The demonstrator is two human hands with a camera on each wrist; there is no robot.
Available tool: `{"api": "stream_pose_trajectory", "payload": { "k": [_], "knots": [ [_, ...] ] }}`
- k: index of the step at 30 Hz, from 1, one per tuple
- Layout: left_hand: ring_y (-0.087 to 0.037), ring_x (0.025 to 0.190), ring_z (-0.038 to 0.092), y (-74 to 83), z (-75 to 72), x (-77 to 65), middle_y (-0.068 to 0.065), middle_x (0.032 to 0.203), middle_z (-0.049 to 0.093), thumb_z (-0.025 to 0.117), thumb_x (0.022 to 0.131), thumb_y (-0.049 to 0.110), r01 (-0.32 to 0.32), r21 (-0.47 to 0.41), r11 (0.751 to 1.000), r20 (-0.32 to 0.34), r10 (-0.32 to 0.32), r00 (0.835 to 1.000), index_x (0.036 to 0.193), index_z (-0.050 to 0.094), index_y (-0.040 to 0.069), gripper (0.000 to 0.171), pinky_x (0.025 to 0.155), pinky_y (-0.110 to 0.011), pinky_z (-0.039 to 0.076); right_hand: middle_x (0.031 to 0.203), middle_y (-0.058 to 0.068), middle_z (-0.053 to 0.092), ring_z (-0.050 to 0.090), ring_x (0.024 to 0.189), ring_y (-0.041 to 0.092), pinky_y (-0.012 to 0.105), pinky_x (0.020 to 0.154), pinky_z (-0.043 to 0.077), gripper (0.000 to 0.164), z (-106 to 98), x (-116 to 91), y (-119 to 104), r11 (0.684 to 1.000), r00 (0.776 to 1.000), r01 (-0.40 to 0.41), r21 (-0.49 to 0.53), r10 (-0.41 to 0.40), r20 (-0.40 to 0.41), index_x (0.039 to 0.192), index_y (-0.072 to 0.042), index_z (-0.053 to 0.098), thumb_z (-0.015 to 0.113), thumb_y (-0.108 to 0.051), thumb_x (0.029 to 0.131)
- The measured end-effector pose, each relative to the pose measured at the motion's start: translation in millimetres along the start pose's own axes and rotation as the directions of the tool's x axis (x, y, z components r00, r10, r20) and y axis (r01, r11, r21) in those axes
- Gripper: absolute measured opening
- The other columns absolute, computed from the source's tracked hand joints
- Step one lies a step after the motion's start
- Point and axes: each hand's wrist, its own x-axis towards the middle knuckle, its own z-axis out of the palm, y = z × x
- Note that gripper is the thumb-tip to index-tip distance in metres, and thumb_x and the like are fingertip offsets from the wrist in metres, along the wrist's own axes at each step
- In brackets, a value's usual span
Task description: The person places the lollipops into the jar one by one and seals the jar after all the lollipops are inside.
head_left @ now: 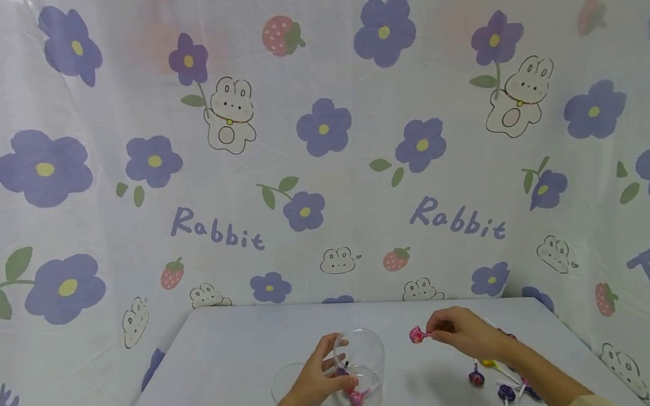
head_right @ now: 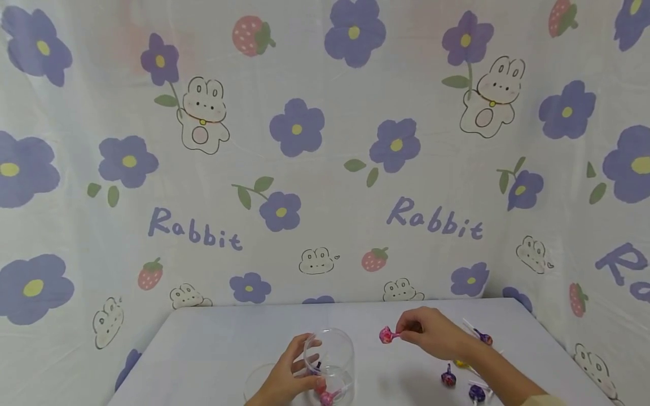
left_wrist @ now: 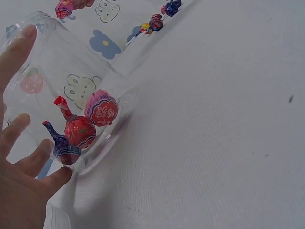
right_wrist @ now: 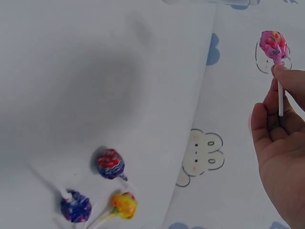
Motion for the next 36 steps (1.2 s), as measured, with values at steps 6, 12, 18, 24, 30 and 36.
{"api": "stream_pose_trajectory", "payload": {
  "k": [6,12,18,24,30,36],
  "knots": [
    [-0.046,0.137,0.047,-0.7,-0.1,0.1,-0.01,0.152,0.047,0.085,0.09,0.026,0.002,0.015,1.0,-0.002,-0.002,1.0,0.152,0.039,0.023,0.077,0.107,-0.063,0.043,0.092,0.0,0.067,0.06,0.081,0.021,0.026,0.071,0.056,0.004,6,11,-10,1.0,1.0,0.002,0.013,-0.002,0.009,0.102,-0.008,0.071,0.068,-0.008,0.1],
    [-0.045,0.136,0.048,-2.5,0.7,0.8,-0.01,0.152,0.048,0.085,0.089,0.026,0.016,0.02,1.0,-0.012,-0.015,1.0,0.152,0.039,0.02,0.079,0.107,-0.064,0.043,0.089,-0.001,0.065,0.058,0.078,0.017,0.025,0.068,0.054,0.004,14,21,-18,0.999,0.999,0.046,0.006,-0.046,0.013,0.101,-0.009,0.072,0.068,-0.009,0.101],
    [-0.045,0.137,0.049,-3.5,2.0,2.2,-0.009,0.151,0.049,0.085,0.089,0.028,0.051,0.016,0.999,-0.023,-0.051,0.998,0.151,0.04,0.024,0.076,0.107,-0.063,0.043,0.087,-0.004,0.065,0.057,0.076,0.013,0.025,0.067,0.053,0.006,22,33,-25,0.994,0.994,0.106,-0.019,-0.105,0.017,0.099,-0.011,0.072,0.068,-0.008,0.1],
    [-0.046,0.136,0.049,1.0,3.7,1.0,-0.01,0.151,0.049,0.085,0.089,0.027,0.055,0.019,0.998,-0.033,-0.055,0.998,0.15,0.04,0.023,0.076,0.106,-0.063,0.043,0.088,-0.006,0.066,0.058,0.077,0.014,0.026,0.069,0.055,0.007,31,45,-38,0.989,0.989,0.147,-0.007,-0.146,0.031,0.099,-0.011,0.073,0.068,-0.007,0.1],
    [-0.044,0.136,0.049,1.1,5.3,0.3,-0.009,0.151,0.049,0.084,0.09,0.028,0.074,0.013,0.997,-0.031,-0.074,0.997,0.151,0.04,0.023,0.075,0.107,-0.063,0.043,0.086,-0.004,0.067,0.058,0.076,0.012,0.026,0.067,0.055,0.006,39,55,-43,0.985,0.984,0.174,-0.011,-0.173,0.03,0.097,-0.01,0.074,0.069,-0.007,0.099],
    [-0.044,0.135,0.05,0.3,2.9,-0.3,-0.012,0.151,0.047,0.083,0.091,0.027,0.066,0.004,0.998,-0.03,-0.066,0.997,0.152,0.039,0.019,0.076,0.106,-0.064,0.043,0.08,-0.006,0.065,0.055,0.072,0.009,0.025,0.064,0.052,0.01,49,67,-47,0.97,0.97,0.241,-0.027,-0.24,0.038,0.091,-0.014,0.074,0.07,-0.006,0.097]
  ]
}}
